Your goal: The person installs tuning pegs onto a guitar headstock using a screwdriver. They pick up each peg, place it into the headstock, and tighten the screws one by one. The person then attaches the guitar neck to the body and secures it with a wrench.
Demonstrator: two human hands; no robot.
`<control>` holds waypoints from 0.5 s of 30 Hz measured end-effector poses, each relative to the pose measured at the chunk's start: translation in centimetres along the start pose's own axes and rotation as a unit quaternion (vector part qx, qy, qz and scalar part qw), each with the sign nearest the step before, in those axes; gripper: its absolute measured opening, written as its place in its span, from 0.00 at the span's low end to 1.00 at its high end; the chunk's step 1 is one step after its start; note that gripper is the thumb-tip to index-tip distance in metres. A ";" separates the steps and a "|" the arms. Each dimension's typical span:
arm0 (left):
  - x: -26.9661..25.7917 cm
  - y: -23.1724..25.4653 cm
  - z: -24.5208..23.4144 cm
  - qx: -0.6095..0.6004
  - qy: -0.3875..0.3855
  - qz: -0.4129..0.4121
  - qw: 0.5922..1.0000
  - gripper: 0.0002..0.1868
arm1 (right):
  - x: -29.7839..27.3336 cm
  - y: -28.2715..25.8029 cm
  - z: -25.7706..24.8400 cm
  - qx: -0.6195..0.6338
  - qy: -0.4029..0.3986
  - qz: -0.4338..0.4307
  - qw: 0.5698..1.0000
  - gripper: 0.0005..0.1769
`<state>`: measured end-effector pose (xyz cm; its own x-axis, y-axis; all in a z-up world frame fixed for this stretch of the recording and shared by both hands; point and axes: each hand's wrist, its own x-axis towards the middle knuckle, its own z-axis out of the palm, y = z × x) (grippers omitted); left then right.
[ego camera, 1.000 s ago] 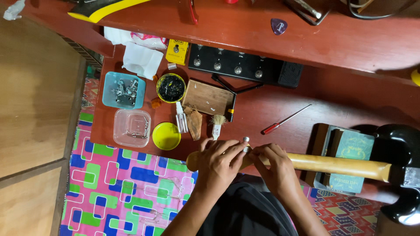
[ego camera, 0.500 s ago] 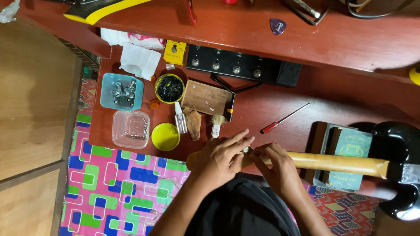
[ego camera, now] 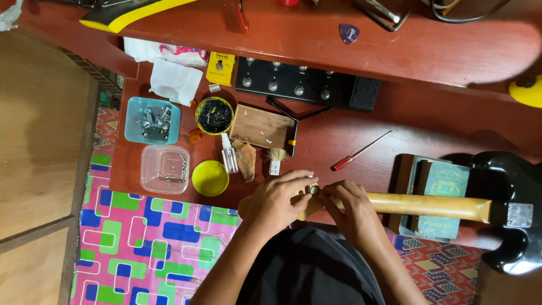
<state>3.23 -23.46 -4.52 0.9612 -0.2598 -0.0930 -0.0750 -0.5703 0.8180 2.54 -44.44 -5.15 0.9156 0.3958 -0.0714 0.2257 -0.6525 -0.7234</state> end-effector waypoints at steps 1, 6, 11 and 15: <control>0.0 0.1 0.0 -0.001 0.001 0.000 1.000 0.20 | 0.1 -0.3 -0.2 -0.001 -0.001 -0.001 1.000 0.06; 0.0 0.0 0.3 0.017 -0.011 -0.022 1.000 0.20 | 1.0 -0.5 -0.6 -0.061 -0.037 -0.072 0.995 0.05; -0.2 0.2 -0.3 0.012 0.002 0.003 1.000 0.15 | 2.1 -1.8 -1.4 -0.027 -0.065 0.067 0.995 0.04; -0.4 0.0 0.3 0.050 0.066 0.049 0.995 0.08 | 2.2 -1.2 -1.2 0.044 -0.051 0.158 0.985 0.07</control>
<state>2.73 -23.62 -4.62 0.9738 -0.2175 0.0657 -0.1905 -0.6239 0.7579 4.62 -43.57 -3.66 0.8967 0.2471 -0.3673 -0.0989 -0.6970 -0.7102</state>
